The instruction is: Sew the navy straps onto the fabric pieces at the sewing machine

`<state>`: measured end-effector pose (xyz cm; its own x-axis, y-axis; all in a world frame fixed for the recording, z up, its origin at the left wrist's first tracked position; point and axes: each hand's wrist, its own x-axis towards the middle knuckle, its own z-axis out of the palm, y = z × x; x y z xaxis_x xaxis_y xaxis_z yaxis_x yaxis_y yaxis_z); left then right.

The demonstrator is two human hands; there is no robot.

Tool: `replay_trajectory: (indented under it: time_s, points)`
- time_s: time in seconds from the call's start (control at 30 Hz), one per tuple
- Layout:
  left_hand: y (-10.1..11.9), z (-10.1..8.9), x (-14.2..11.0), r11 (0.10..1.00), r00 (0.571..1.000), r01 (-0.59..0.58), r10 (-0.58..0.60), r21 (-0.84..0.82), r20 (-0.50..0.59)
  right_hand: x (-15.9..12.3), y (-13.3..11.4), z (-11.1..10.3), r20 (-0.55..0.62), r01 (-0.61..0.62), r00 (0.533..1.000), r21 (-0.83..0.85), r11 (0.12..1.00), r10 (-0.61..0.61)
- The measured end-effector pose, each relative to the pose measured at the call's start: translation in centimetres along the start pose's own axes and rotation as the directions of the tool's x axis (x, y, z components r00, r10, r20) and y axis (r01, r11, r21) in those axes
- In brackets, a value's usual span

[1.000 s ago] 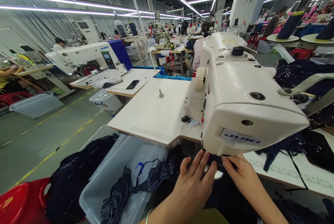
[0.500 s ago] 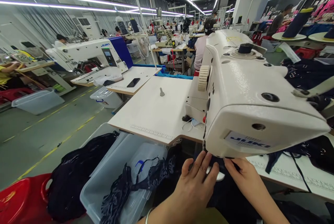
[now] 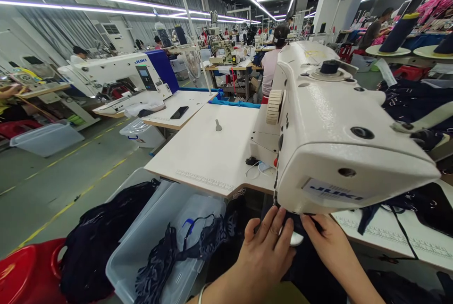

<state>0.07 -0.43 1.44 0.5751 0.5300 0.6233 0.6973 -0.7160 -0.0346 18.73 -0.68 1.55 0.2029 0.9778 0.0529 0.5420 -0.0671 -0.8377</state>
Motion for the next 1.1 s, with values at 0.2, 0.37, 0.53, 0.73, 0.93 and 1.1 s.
replay_trajectory:
  time_s: [0.2,0.37,0.53,0.73,0.93,1.1]
  points:
    - [0.6,0.5,-0.5,0.998,1.000,-0.023,0.023,0.065,-0.007,-0.6,-0.7,0.6,-0.031,-0.044,0.998,0.144,0.989,0.048]
    - [0.8,0.3,-0.3,0.996,1.000,-0.010,0.013,0.091,-0.027,-0.8,-1.1,0.8,-0.055,-0.066,0.996,0.169,0.983,0.076]
    - [0.7,0.4,-0.3,0.995,0.999,-0.008,0.011,0.097,-0.030,-0.6,-0.8,0.9,-0.053,-0.057,0.996,0.151,0.987,0.065]
    - [0.7,0.6,-0.2,0.996,1.000,0.003,-0.002,0.088,-0.016,-0.5,-0.6,0.9,-0.081,0.000,0.997,0.106,0.994,0.009]
    - [0.8,0.4,-0.2,0.996,1.000,0.012,-0.011,0.094,-0.009,-0.4,-0.2,0.9,-0.079,0.045,0.996,0.083,0.996,-0.038]
    - [0.8,0.5,-0.3,0.996,1.000,0.021,-0.022,0.082,0.005,-0.4,-0.1,1.0,-0.099,0.059,0.994,0.071,0.996,-0.052]
